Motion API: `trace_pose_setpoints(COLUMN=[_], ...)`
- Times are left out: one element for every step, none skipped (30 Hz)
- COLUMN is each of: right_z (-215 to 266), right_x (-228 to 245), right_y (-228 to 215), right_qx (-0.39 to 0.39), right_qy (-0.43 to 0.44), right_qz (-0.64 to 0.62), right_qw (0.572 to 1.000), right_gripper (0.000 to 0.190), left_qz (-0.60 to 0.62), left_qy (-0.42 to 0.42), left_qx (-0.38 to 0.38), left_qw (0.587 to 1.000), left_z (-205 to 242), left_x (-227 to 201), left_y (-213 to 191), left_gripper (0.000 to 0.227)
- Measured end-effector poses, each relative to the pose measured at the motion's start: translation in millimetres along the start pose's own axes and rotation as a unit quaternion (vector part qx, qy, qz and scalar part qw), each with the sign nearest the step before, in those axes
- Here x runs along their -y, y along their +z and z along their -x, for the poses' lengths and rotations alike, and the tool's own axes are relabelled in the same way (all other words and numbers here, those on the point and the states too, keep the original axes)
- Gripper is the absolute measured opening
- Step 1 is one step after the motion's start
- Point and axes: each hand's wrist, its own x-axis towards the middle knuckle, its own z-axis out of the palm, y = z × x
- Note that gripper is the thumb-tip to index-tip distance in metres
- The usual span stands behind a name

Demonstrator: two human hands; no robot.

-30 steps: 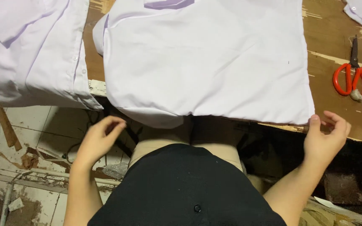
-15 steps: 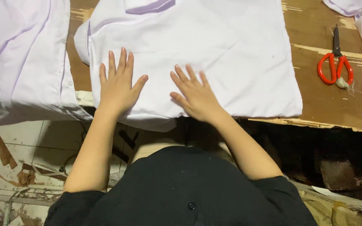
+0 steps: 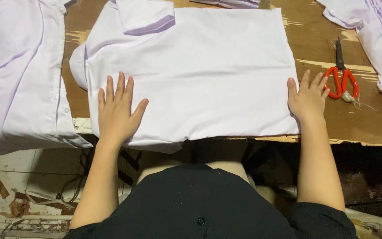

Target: A person buttons up a white school uniform shirt and then folds it neatly on a wooden workbench.

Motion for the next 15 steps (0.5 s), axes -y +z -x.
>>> trace_pose_setpoints(right_z=[4.7,8.6,24.5,41.0,57.3,59.1,61.2,63.5,67.4,70.1,72.8,71.0,69.0,66.5,59.5], right_x=[6.7,13.6,38.1,62.3,86.6,99.1,111.6,125.0,137.6,150.4,162.8,166.0,169.0,171.6,165.3], right_y=[-3.9,-8.2,-21.7,-34.6,-47.1,-43.6,-39.9,-35.8,-31.9,-29.1,-26.6,-25.0,-23.7,-22.8,-25.1], right_qx=[-0.02,-0.042,-0.043,-0.04,-0.036,-0.035,-0.01,0.015,0.017,0.062,0.106,0.104,0.12,0.135,0.133], right_qy=[0.002,0.003,0.005,-0.064,-0.132,-0.131,-0.203,-0.274,-0.273,-0.312,-0.35,-0.347,-0.345,-0.342,-0.338], right_qz=[-0.009,-0.018,-0.018,-0.04,-0.062,-0.062,-0.073,-0.085,-0.085,-0.076,-0.066,-0.067,-0.053,-0.038,-0.039], right_qw=[1.0,0.999,0.999,0.996,0.989,0.989,0.976,0.958,0.958,0.945,0.928,0.93,0.929,0.929,0.931], right_gripper=[0.086,0.092,0.092,0.086,0.08,0.08,0.078,0.075,0.075,0.077,0.078,0.078,0.079,0.08,0.08], left_qz=[0.011,0.022,0.023,0.049,0.074,0.074,0.05,0.026,0.025,0.008,-0.009,-0.009,-0.033,-0.057,-0.058], left_qy=[0.002,0.005,0.007,0.013,0.019,0.019,0.023,0.026,0.025,0.018,0.011,0.015,0.013,0.012,0.017], left_qx=[-0.01,-0.021,-0.022,-0.061,-0.1,-0.098,-0.13,-0.162,-0.16,-0.148,-0.136,-0.135,-0.116,-0.096,-0.095], left_qw=[1.0,1.0,0.999,0.997,0.992,0.992,0.99,0.986,0.987,0.989,0.991,0.991,0.993,0.994,0.994], left_z=[0.7,0.6,-0.1,-0.7,-1.2,-4.2,-6.9,-8.8,-11.9,-16.8,-21.6,-22.5,-23.6,-25.7,-25.5], left_x=[-0.3,-0.9,3.7,8.3,13.1,14.7,16.6,19.2,21.7,23.7,25.2,28.9,32.2,35.2,33.3], left_y=[0.0,-0.2,1.1,2.7,4.7,2.2,-0.2,-3.1,-4.1,-5.5,-7.1,-4.5,-1.9,0.6,1.3], left_gripper=[0.074,0.073,0.073,0.068,0.062,0.062,0.057,0.052,0.052,0.056,0.059,0.059,0.063,0.066,0.066])
